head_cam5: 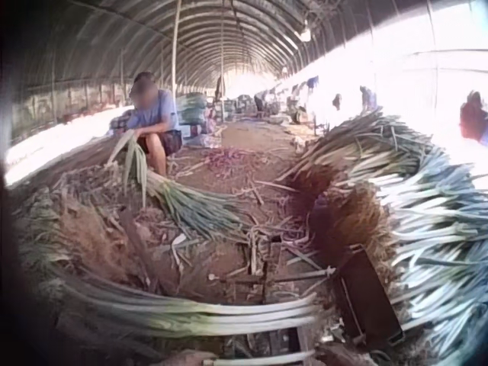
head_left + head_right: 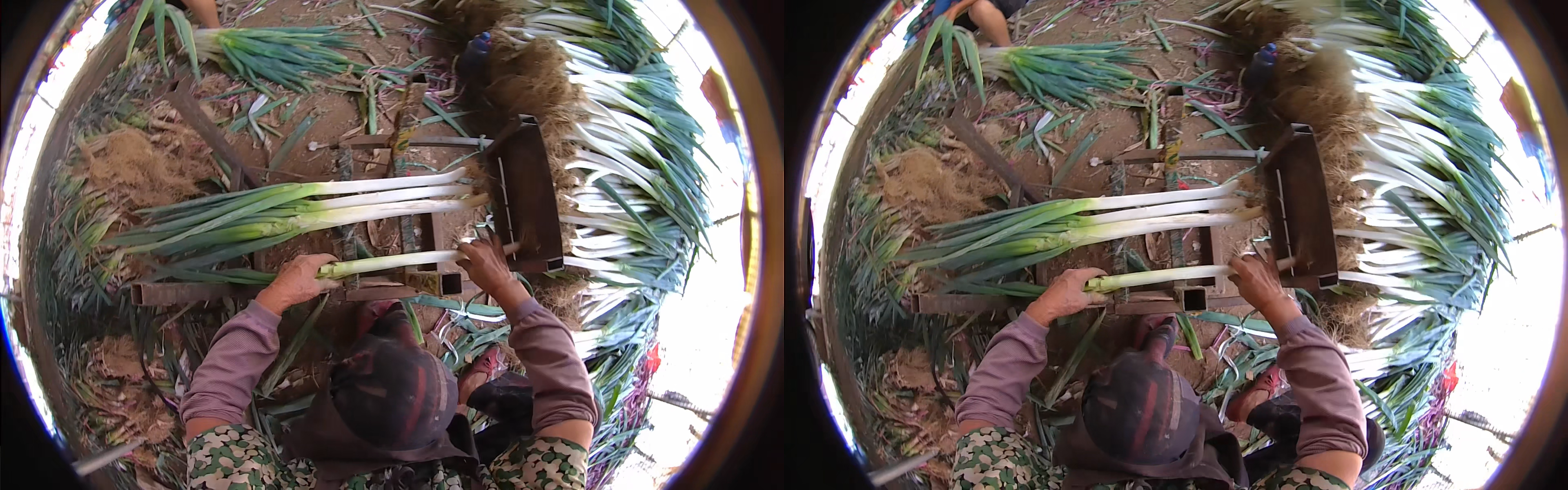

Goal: The person selects green onions from a large pile, trims the root ends using a fixed blade on a wooden stand, and places the trimmed onions aside. The process is repeated for several onions throughout the clip.

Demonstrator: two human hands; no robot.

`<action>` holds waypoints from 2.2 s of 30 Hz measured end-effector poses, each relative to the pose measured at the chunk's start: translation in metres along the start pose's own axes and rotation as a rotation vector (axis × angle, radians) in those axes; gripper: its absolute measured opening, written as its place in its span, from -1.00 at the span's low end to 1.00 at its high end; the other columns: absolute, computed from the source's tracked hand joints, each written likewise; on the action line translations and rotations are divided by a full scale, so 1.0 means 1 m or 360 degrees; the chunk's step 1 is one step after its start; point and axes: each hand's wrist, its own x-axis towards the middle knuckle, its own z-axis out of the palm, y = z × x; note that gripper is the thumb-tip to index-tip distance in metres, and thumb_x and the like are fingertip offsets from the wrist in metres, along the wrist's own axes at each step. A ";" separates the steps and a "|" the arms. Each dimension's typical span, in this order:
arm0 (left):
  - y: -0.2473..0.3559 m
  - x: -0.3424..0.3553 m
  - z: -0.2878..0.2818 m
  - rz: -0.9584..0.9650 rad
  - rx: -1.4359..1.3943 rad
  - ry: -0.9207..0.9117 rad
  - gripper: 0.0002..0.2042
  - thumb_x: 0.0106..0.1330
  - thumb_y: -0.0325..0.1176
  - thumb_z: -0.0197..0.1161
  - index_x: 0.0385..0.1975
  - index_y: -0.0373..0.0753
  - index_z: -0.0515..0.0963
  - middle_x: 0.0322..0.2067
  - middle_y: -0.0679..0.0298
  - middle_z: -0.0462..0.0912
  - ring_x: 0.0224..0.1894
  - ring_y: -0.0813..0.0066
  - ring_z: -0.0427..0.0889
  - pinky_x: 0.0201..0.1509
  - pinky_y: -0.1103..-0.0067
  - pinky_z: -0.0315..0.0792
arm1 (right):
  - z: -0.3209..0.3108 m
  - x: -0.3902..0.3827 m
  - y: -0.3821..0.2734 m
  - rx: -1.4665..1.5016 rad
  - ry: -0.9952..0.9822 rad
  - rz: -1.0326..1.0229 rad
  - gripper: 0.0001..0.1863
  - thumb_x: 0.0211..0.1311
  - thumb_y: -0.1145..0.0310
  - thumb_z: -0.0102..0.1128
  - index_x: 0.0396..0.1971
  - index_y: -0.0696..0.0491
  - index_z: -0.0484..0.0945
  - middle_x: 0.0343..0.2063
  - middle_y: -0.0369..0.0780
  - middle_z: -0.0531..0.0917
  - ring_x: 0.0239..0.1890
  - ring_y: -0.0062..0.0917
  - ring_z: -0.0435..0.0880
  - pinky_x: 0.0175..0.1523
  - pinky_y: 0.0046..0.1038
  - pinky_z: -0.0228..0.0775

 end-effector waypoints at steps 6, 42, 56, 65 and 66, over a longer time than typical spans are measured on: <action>-0.044 -0.031 -0.015 -0.0203 0.0516 0.0094 -0.58 -0.05 -0.24 0.43 -0.13 -0.15 0.57 -0.27 0.11 0.66 -0.17 0.08 0.62 -0.05 0.27 0.44 | 0.025 -0.018 0.011 0.0005 0.0190 0.0011 -0.60 0.01 0.34 0.32 -0.08 -0.02 0.54 -0.18 -0.18 0.62 -0.04 -0.30 0.54 0.23 -0.11 0.07; 0.016 -0.028 -0.026 -0.0272 -0.1388 0.0942 -0.71 0.12 -0.36 0.38 -0.17 -0.25 0.52 -0.20 0.16 0.55 -0.12 0.32 0.54 -0.08 0.42 0.45 | -0.082 0.156 -0.170 0.0820 -0.0370 -0.0546 -0.64 0.07 0.21 0.26 -0.13 0.04 0.63 -0.29 -0.03 0.68 -0.18 -0.20 0.66 -0.04 -0.30 0.47; 0.066 0.026 -0.025 0.0472 -0.3255 0.0958 -0.68 0.36 -0.36 0.16 0.09 -0.21 0.39 0.04 0.22 0.51 0.14 0.33 0.46 0.27 0.34 0.36 | -0.167 0.139 -0.208 0.1166 -0.0320 -0.0590 -0.61 -0.03 0.43 0.39 -0.14 0.22 0.56 -0.33 -0.17 0.68 -0.27 -0.54 0.64 -0.10 -0.45 0.48; 0.091 0.030 -0.038 0.0795 -0.3170 0.0816 -0.61 0.31 -0.42 0.20 0.12 -0.13 0.34 0.02 0.30 0.47 0.12 0.40 0.46 0.18 0.41 0.43 | -0.179 0.136 -0.195 0.1439 -0.0451 -0.0637 -0.73 -0.11 0.43 0.43 -0.36 0.17 0.59 -0.51 -0.34 0.60 -0.42 -0.68 0.51 -0.28 -0.55 0.36; 0.093 0.029 -0.039 0.0774 -0.3171 0.0879 -0.64 0.32 -0.42 0.18 0.10 -0.20 0.35 -0.02 0.24 0.51 0.07 0.36 0.52 0.17 0.38 0.48 | -0.178 0.136 -0.193 0.1483 -0.0431 -0.0650 -0.75 -0.11 0.45 0.42 -0.39 0.16 0.58 -0.53 -0.36 0.58 -0.43 -0.69 0.50 -0.29 -0.57 0.34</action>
